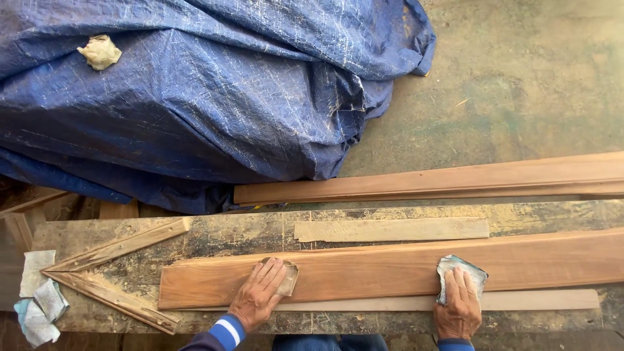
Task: Sanding wooden planks manually using sandpaper on a workbench.
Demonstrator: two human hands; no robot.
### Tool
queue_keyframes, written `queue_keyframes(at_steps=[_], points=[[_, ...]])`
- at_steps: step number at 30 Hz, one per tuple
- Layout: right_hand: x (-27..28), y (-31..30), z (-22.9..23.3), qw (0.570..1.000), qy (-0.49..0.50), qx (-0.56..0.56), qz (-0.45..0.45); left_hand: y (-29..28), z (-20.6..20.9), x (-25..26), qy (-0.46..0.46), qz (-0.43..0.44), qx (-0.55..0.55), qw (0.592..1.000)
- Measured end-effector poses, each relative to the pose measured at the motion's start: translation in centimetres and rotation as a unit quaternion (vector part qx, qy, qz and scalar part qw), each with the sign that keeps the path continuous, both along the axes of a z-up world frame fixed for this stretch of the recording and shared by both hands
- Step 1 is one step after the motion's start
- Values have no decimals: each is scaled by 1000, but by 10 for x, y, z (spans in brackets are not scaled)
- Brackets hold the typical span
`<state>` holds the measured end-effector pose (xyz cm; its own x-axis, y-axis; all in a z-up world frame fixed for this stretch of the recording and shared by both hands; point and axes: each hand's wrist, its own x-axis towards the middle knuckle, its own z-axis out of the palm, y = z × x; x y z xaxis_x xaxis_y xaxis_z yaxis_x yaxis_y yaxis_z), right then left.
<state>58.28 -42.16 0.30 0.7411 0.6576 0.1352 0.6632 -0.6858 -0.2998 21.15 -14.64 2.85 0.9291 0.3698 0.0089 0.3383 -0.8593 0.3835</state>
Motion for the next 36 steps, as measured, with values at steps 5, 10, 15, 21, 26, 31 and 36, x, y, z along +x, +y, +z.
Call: queue_keyframes(at_steps=[5,10,15,21,26,31,36], points=[[0,-1,-5,1000,-11,-3,-6,-29,0,85,-1,14,-14,1000],[1,1,1,1000,-14,-25,1,-78,-14,224,-78,-68,-53,993],[0,-1,1,999,-32,-29,13,-39,-10,134,-81,-92,-4,992],[-6,-3,-10,998,-61,-17,-9,62,10,-110,17,-48,8,999],[-66,59,-36,994,-102,-12,-32,86,31,-154,52,-31,-15,998],[-266,184,-26,966,59,106,228,91,23,-158,-2,-34,-4,999],[-239,168,-13,957,36,90,275,94,20,-161,-4,-47,-28,998]])
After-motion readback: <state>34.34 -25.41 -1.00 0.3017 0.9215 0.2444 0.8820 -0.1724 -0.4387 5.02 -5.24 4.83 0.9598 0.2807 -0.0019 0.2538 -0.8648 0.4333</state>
